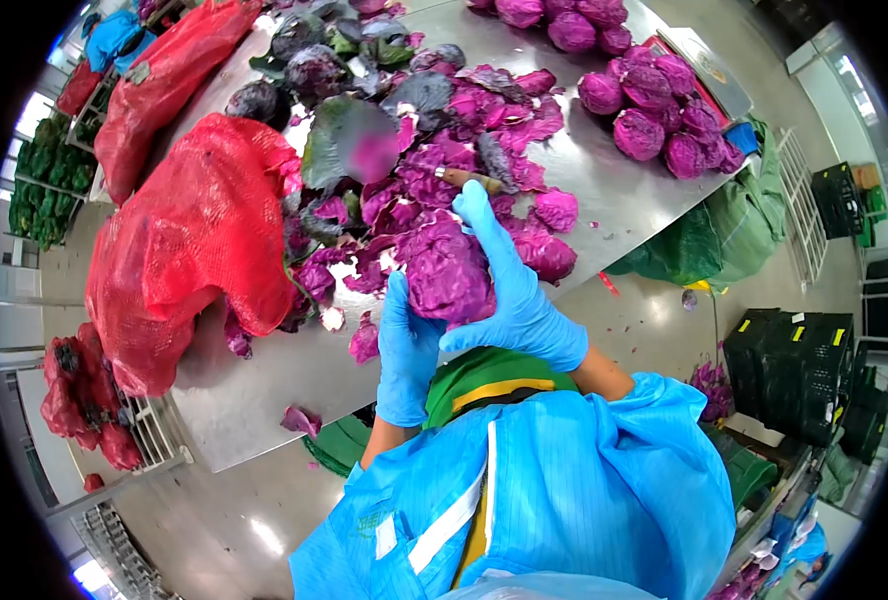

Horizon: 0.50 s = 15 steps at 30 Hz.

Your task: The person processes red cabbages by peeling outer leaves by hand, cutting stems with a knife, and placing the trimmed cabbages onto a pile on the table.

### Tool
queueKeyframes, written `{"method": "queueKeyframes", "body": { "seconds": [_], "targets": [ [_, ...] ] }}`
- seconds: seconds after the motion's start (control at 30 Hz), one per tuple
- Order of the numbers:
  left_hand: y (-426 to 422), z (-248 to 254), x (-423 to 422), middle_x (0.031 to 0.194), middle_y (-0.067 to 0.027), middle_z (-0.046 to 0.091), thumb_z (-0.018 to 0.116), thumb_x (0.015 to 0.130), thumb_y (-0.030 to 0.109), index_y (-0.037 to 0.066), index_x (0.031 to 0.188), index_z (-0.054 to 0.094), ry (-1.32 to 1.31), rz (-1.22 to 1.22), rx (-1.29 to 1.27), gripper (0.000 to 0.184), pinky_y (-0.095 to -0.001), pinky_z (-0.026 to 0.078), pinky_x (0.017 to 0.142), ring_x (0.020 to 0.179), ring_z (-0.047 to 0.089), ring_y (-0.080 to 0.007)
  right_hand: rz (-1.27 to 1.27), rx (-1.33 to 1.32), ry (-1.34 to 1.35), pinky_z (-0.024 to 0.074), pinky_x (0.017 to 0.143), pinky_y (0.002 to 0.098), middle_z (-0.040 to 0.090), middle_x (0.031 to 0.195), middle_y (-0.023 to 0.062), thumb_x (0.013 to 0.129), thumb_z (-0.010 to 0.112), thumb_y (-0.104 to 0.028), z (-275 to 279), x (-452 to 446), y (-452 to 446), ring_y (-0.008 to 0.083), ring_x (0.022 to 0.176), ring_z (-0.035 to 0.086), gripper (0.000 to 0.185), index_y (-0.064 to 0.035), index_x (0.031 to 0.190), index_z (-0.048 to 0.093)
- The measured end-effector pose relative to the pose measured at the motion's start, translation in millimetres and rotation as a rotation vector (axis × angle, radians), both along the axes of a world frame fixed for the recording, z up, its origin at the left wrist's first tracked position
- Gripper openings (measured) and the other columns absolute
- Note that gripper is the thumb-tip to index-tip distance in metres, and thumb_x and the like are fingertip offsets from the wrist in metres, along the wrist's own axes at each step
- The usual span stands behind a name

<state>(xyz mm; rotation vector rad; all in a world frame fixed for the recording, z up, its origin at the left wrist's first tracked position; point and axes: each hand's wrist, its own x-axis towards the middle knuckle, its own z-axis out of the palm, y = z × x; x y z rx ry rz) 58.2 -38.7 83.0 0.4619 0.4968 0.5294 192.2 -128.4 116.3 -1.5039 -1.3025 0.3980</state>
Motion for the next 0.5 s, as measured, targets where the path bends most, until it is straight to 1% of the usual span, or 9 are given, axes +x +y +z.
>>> {"method": "queueKeyframes", "body": {
  "seconds": [0.03,0.07,0.13,0.17,0.27,0.3,0.4,0.47,0.5],
  "targets": [
    [-2,-1,7,0.142,-0.0125,0.047,0.053,0.096,0.041,0.003,0.14,0.042,-0.037,0.007,-0.075,0.059,-0.0469,0.038,0.11,0.13,0.046,-0.0272,0.019,0.109,0.07,0.0305,0.114,0.0435,0.013,0.158,0.0185,0.056,0.09,-0.045,-5,8,-4,0.033,0.144,0.022,0.137,-0.005,0.154,0.002],
    [-5,-5,14,0.142,-0.0128,0.047,0.055,0.096,0.041,0.003,0.14,0.042,-0.09,-0.017,-0.116,0.06,-0.0473,0.038,0.11,0.13,0.046,-0.0275,0.01,0.043,0.189,0.0312,0.113,0.044,0.012,0.159,0.0174,0.058,0.09,-0.043,2,16,-16,0.0312,0.144,0.023,0.136,-0.0053,0.154,0.002],
    [-10,-10,30,0.142,-0.0136,0.047,0.057,0.094,0.04,0.002,0.139,0.043,-0.193,-0.061,-0.197,0.06,-0.048,0.037,0.111,0.13,0.046,-0.0282,-0.032,0.078,0.302,0.0302,0.113,0.042,0.019,0.157,0.0165,0.058,0.091,-0.038,4,34,-32,0.0291,0.141,0.031,0.132,-0.0052,0.154,0.007],
    [-18,-8,39,0.141,-0.014,0.047,0.059,0.092,0.039,0.001,0.141,0.04,-0.128,-0.03,-0.175,0.065,-0.0455,0.037,0.111,0.129,0.047,-0.0281,-0.015,0.004,0.37,0.0294,0.114,0.0417,0.019,0.158,0.0146,0.059,0.09,-0.033,10,44,-45,0.0277,0.141,0.031,0.129,-0.007,0.154,0.007],
    [-37,8,75,0.14,-0.014,0.048,0.06,0.092,0.039,0.0,0.143,0.038,-0.035,-0.082,0.242,0.068,-0.0422,0.036,0.111,0.129,0.048,-0.0266,0.021,-0.086,0.486,0.0283,0.114,0.04,0.02,0.158,0.013,0.06,0.09,-0.027,16,65,-69,0.0253,0.141,0.03,0.126,-0.0087,0.155,0.008],
    [-44,8,88,0.14,-0.0137,0.048,0.06,0.092,0.039,-0.001,0.144,0.036,-0.041,-0.119,0.302,0.07,-0.0389,0.036,0.11,0.128,0.048,-0.0249,0.04,-0.04,0.445,0.0277,0.115,0.0389,0.021,0.157,0.0131,0.061,0.089,-0.02,7,70,-74,0.0237,0.142,0.029,0.123,-0.0086,0.155,0.01],
    [-66,16,123,0.144,-0.0134,0.045,0.052,0.097,0.034,-0.003,0.143,0.037,-0.013,-0.144,0.455,0.061,-0.0371,0.034,0.112,0.132,0.044,-0.0233,-0.005,-0.002,0.428,0.0242,0.116,0.0377,0.021,0.157,0.0169,0.063,0.088,-0.023,-12,100,-94,0.0268,0.143,0.026,0.121,-0.0047,0.154,0.01],
    [-80,20,142,0.118,-0.0066,0.06,0.044,0.101,0.033,-0.001,0.139,0.046,0.097,-0.087,0.583,0.051,-0.0277,0.047,0.092,0.106,0.058,-0.0149,0.01,0.069,0.551,0.0238,0.116,0.0376,0.023,0.156,0.0159,0.064,0.084,-0.014,-9,116,-113,0.0252,0.142,0.027,0.115,-0.0035,0.153,0.012],
    [-80,15,146,0.099,0.0002,0.054,0.04,0.102,0.035,0.002,0.136,0.051,0.21,-0.112,0.691,0.049,-0.023,0.038,0.076,0.087,0.048,-0.0093,0.036,0.122,0.632,0.024,0.116,0.0377,0.024,0.156,0.0156,0.064,0.083,-0.012,-11,125,-122,0.0248,0.142,0.028,0.114,-0.0034,0.153,0.012]
  ]
}}
